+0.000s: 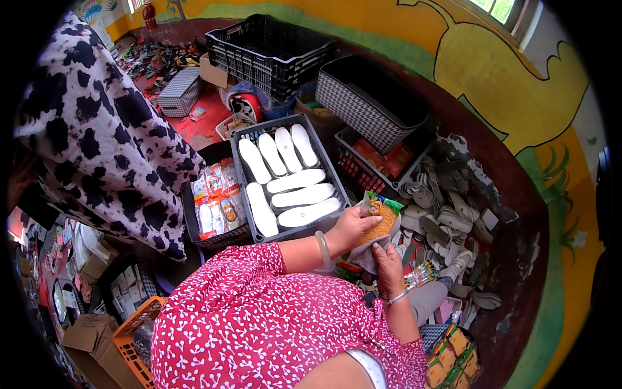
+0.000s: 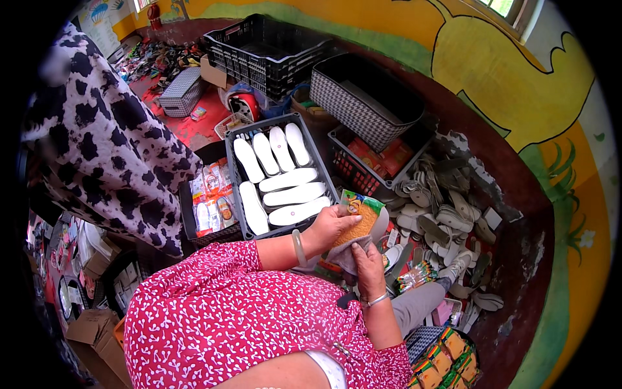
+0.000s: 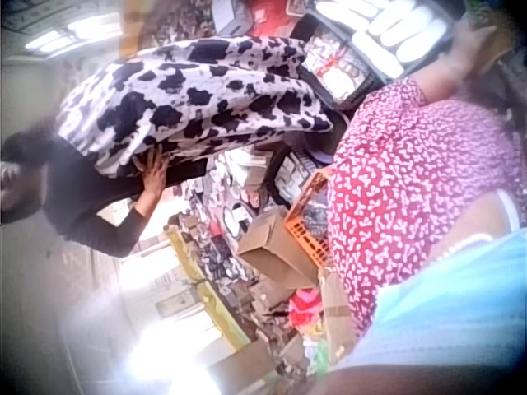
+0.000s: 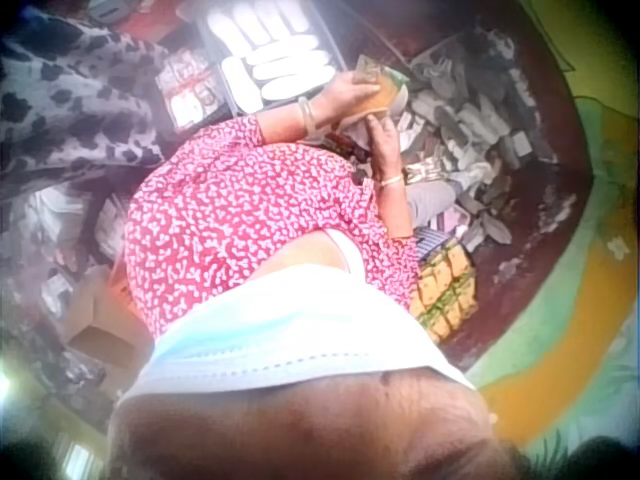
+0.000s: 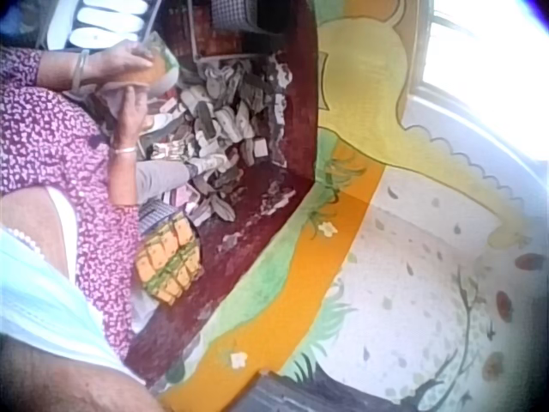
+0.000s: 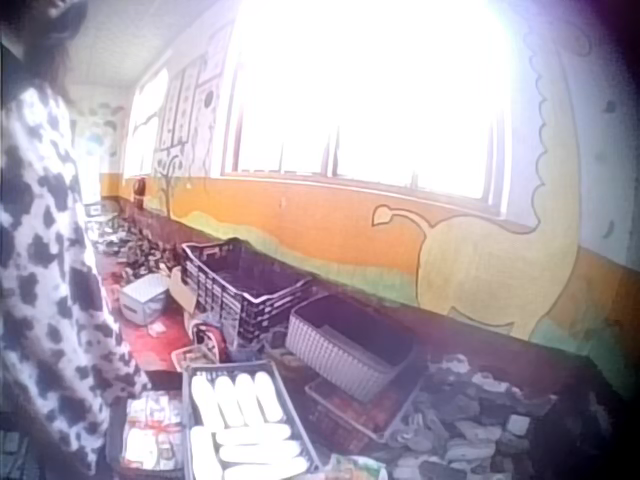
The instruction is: The person wipes shoe insoles using a cloth and places them into plastic bags while sitting.
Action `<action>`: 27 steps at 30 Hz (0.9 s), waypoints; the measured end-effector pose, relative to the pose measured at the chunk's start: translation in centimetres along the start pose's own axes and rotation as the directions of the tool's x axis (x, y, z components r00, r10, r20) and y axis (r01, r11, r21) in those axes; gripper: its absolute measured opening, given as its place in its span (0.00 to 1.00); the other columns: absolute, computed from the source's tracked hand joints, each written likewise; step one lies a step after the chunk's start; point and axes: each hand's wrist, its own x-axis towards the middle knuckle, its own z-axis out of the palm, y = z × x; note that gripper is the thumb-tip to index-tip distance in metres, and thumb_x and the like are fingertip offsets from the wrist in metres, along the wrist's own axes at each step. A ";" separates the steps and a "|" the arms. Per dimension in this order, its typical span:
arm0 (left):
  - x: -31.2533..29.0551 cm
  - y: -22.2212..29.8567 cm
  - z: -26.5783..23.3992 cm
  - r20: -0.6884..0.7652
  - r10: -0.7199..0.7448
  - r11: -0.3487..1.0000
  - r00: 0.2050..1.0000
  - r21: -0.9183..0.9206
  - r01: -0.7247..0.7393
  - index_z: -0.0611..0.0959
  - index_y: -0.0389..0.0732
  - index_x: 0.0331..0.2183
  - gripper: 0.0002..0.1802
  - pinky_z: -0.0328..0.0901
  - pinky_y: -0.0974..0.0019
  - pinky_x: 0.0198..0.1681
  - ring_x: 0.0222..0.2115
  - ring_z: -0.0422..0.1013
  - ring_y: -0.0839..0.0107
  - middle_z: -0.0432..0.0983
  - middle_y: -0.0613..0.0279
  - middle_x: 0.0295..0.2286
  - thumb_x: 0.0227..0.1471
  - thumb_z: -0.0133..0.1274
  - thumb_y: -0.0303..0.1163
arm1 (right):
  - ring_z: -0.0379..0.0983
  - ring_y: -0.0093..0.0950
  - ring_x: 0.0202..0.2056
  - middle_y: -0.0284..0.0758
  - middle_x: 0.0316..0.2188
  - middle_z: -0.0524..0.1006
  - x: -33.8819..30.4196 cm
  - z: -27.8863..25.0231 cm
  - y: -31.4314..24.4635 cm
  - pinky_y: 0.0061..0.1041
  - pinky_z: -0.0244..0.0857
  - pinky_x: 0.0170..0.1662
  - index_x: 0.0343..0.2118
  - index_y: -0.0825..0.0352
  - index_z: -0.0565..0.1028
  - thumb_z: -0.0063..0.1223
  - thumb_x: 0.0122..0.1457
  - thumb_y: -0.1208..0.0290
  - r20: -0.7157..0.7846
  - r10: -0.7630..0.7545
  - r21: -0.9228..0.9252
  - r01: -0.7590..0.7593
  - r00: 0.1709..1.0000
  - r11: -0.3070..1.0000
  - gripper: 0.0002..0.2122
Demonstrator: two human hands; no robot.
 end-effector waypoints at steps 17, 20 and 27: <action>0.7 -0.5 -0.1 -0.041 -0.057 0.996 0.998 -0.069 0.054 0.77 0.31 0.35 0.10 0.69 0.73 0.33 0.29 0.73 0.74 0.76 0.58 0.30 0.51 0.51 0.27 | 0.72 0.20 0.35 0.32 0.37 0.75 0.6 -1.1 0.2 0.19 0.65 0.40 0.45 0.69 0.68 0.45 0.60 0.71 0.040 0.044 0.029 -0.045 0.998 0.999 0.12; 0.9 -0.7 -0.3 -0.038 -0.083 0.996 0.996 -0.048 0.081 0.77 0.31 0.35 0.10 0.69 0.73 0.34 0.29 0.73 0.74 0.76 0.58 0.30 0.51 0.50 0.27 | 0.73 0.21 0.35 0.32 0.37 0.75 0.7 -0.7 0.2 0.19 0.66 0.40 0.44 0.69 0.68 0.45 0.60 0.71 0.020 0.025 0.043 -0.026 0.999 0.999 0.12; 1.8 -2.6 -1.8 -0.057 -0.182 0.982 0.982 -0.068 0.178 0.76 0.30 0.37 0.11 0.68 0.70 0.37 0.31 0.73 0.70 0.76 0.55 0.32 0.52 0.48 0.26 | 0.73 0.21 0.34 0.33 0.36 0.76 1.8 -2.5 1.7 0.20 0.66 0.39 0.43 0.70 0.69 0.44 0.60 0.70 0.021 0.117 -0.032 -0.116 0.993 0.993 0.11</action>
